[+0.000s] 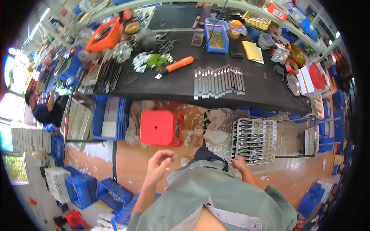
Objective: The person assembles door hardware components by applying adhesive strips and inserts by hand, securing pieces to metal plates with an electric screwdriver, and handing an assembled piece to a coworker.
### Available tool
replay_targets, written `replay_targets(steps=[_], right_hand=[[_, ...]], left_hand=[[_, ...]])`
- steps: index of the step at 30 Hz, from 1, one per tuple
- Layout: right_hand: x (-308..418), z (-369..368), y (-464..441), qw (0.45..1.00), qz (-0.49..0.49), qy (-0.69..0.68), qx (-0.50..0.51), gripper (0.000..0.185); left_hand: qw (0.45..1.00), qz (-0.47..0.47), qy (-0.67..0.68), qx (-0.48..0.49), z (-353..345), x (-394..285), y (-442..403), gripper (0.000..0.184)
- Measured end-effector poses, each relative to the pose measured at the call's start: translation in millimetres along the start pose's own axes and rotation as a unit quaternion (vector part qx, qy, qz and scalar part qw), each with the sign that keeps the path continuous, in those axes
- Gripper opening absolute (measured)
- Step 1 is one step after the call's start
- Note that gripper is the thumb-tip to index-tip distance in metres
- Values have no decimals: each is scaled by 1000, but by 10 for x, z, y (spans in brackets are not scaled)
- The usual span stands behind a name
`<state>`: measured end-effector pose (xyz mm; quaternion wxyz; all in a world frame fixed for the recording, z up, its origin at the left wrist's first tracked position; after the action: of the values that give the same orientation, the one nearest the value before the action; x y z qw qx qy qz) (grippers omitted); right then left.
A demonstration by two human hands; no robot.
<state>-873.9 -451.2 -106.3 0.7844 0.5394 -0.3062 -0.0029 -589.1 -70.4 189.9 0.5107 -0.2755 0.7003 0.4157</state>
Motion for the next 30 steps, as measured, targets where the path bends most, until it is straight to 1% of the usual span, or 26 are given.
replay_targets(steps=[1, 2, 3, 4, 5, 6, 7, 8, 9, 10, 11, 12, 14, 15, 17, 18, 20, 21, 22, 23, 25, 27, 29, 30], right_hand=[[170, -72, 7, 1000, 14, 0, -10, 13], [348, -149, -45, 999, 28, 4, -16, 13], [503, -240, -150, 999, 32, 0, -15, 13], [743, -323, -315, 992, 105, 58, -25, 13], [1032, -377, -536, 976, 182, 117, -37, 14], [1369, -526, -612, 936, 291, 187, -73, 16], [1625, -645, -646, 932, 294, 210, -38, 18], [2222, -870, -411, 926, 300, 231, -6, 23], [2630, -1108, -231, 919, 341, 197, 16, 21], [3005, -1335, -150, 909, 383, 164, 36, 20], [3284, -1546, -178, 883, 422, 194, 65, 19], [3527, -1769, -193, 861, 455, 219, 66, 20], [3952, -2130, -142, 828, 502, 238, 74, 18], [4060, -2307, -232, 813, 505, 279, 74, 21], [4203, -2585, -380, 769, 548, 326, 43, 33], [4256, -2696, -446, 772, 549, 318, 46, 33], [4343, -2911, -544, 709, 616, 341, -47, 45], [4368, -2992, -585, 712, 616, 335, -41, 45], [4411, -3051, -636, 713, 625, 314, -48, 48], [4487, -3105, -707, 712, 636, 294, -59, 51], [4490, -3175, -826, 727, 632, 248, -106, 49], [4549, -3209, -765, 717, 621, 288, -132, 50], [4558, -3206, -786, 729, 610, 284, -124, 49], [4530, -3234, -818, 724, 614, 281, -139, 48]], left_hand=[[1000, 21, -5, -20, 60, 131, -125, 21], [1000, 19, -8, -16, 108, 225, -215, 21], [998, 44, -33, -39, 167, 288, -309, 18], [995, 61, -57, -63, 229, 356, -517, 17], [995, 47, -56, -64, 258, 378, -785, 17], [993, 55, -62, -81, 331, 399, -894, 15], [990, 70, -69, -100, 409, 395, -943, 14], [987, 74, -90, -115, 466, 332, -1095, 12], [986, 77, -93, -115, 548, 278, -1259, 12], [983, 62, -123, -122, 638, 227, -1453, 13], [978, 51, -152, -130, 687, 144, -1600, 13], [977, 55, -154, -134, 727, 57, -1745, 13], [961, 48, -235, -135, 782, -209, -2118, 14], [959, 52, -244, -134, 798, -308, -2287, 14], [958, 32, -259, -121, 789, -461, -2616, 14], [958, 30, -259, -119, 761, -560, -2768, 14], [950, 13, -292, -108, 885, -643, -3104, 15], [944, -1, -315, -95, 951, -703, -3244, 15], [919, 10, -385, -84, 1068, -818, -3388, 16], [905, -40, -411, -101, 1258, -814, -3574, 16], [866, -60, -480, -125, 1666, -916, -3971, 18], [836, -53, -525, -152, 2219, -897, -4477, 21], [816, -20, -552, -169, 2612, -946, -5013, 27], [792, -25, -587, -165, 2910, -869, -5372, 29]])
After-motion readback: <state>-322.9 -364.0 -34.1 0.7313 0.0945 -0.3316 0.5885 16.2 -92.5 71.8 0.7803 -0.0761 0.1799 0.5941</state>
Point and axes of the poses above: each hand's wrist, its own y-axis away from the middle knuckle, its own z-axis out of the back of the hand, x = y × z, the point moved 2 cm from there along -y, towards the middle knuckle, and after that the axes turned 5 degrees about -y, right-handed, at the moved point
